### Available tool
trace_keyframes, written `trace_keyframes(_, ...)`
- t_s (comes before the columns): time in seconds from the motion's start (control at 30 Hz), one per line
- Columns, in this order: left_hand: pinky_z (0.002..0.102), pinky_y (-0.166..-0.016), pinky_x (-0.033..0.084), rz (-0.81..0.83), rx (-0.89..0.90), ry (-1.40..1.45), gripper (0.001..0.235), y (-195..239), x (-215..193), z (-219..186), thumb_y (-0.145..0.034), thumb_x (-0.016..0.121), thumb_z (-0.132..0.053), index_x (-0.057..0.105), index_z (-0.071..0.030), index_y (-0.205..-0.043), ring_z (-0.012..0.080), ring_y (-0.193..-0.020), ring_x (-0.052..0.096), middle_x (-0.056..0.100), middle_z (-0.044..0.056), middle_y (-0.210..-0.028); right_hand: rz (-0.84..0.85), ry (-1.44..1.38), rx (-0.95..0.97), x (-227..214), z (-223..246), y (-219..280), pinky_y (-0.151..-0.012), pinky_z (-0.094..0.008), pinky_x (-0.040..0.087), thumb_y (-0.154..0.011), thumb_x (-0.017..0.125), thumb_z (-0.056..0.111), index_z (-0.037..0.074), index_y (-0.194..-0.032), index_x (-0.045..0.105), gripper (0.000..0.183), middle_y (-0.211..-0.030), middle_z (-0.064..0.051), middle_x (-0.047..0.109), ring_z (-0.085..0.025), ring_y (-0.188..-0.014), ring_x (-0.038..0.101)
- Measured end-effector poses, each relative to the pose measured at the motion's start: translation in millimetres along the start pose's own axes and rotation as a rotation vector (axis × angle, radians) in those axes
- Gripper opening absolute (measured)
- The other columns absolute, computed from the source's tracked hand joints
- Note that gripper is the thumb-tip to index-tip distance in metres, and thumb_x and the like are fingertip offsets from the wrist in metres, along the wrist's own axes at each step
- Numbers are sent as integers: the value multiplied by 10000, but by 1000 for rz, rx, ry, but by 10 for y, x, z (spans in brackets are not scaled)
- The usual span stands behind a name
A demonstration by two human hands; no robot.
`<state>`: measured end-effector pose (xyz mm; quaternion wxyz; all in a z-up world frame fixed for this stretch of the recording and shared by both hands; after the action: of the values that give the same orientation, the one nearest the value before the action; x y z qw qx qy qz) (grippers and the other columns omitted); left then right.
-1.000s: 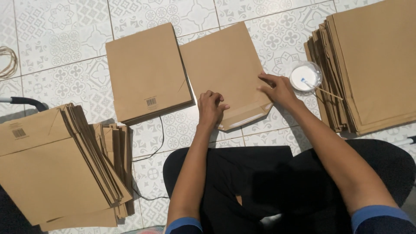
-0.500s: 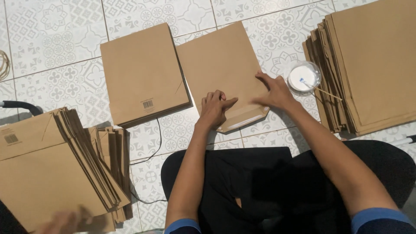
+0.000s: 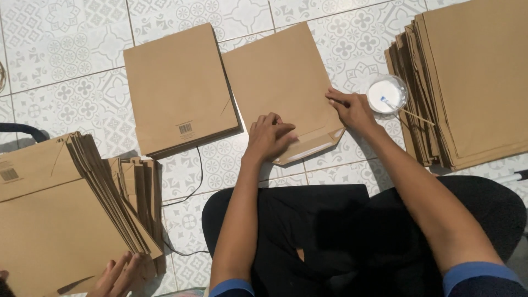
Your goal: The person sits on the floor and assembles flat cardboard boxes. They use a small stick to apply white glue from a bowl onto the box flaps, then fold and press the flaps to seal the boxes.
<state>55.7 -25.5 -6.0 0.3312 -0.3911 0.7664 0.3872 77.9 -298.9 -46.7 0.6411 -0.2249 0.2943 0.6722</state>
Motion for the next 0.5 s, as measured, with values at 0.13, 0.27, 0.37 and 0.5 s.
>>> trace_keyframes(0.13, 480, -1179, 358, 106, -26, 48, 844, 339, -284, -206, -667, 667, -810, 701, -243, -1291, 270, -1401, 460, 574, 50, -1401, -38, 18, -84, 30, -40, 45, -942, -517, 539, -1051, 626, 89, 250, -1258, 771, 300, -1317, -41, 704, -426, -1113, 674)
trace_keyframes(0.27, 702, -1222, 108, 304, -75, -52, 1163, 556, -382, -370, -558, 717, -827, 407, -271, -1531, 267, -1570, 175, 305, -22, -1666, 23, 65, -89, -136, 221, 154, -985, -531, 493, -1080, 544, 217, 179, -1320, 732, 308, -1404, -56, 658, -431, -1148, 650)
trace_keyframes(0.37, 815, -1166, 69, 278, -98, -73, 1097, 513, -186, -243, -681, 689, -719, 269, -295, -1601, 252, -1578, 153, 289, -51, -1677, 148, 72, -75, -286, 450, 290, -1032, -528, 442, -1098, 503, 443, 155, -1359, 704, 438, -1449, -101, 624, -452, -1213, 618)
trace_keyframes(0.5, 773, -1172, 158, 60, -137, 46, 916, 350, 139, 93, -886, 695, -420, 177, -315, -1634, 251, -1532, 300, 405, 38, -1619, 317, 38, -47, -404, 632, 396, -1060, -500, 390, -947, 625, 615, 160, -1476, 606, 699, -1469, -179, 609, -462, -1239, 604)
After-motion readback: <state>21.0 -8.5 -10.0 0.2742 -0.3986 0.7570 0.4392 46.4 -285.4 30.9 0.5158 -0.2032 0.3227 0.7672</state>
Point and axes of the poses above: each hand's wrist, its own y-axis away from the middle knuckle, its own x-axis out of the palm, z = x × y, the point moved 3 cm from there along -y, towards the middle knuckle
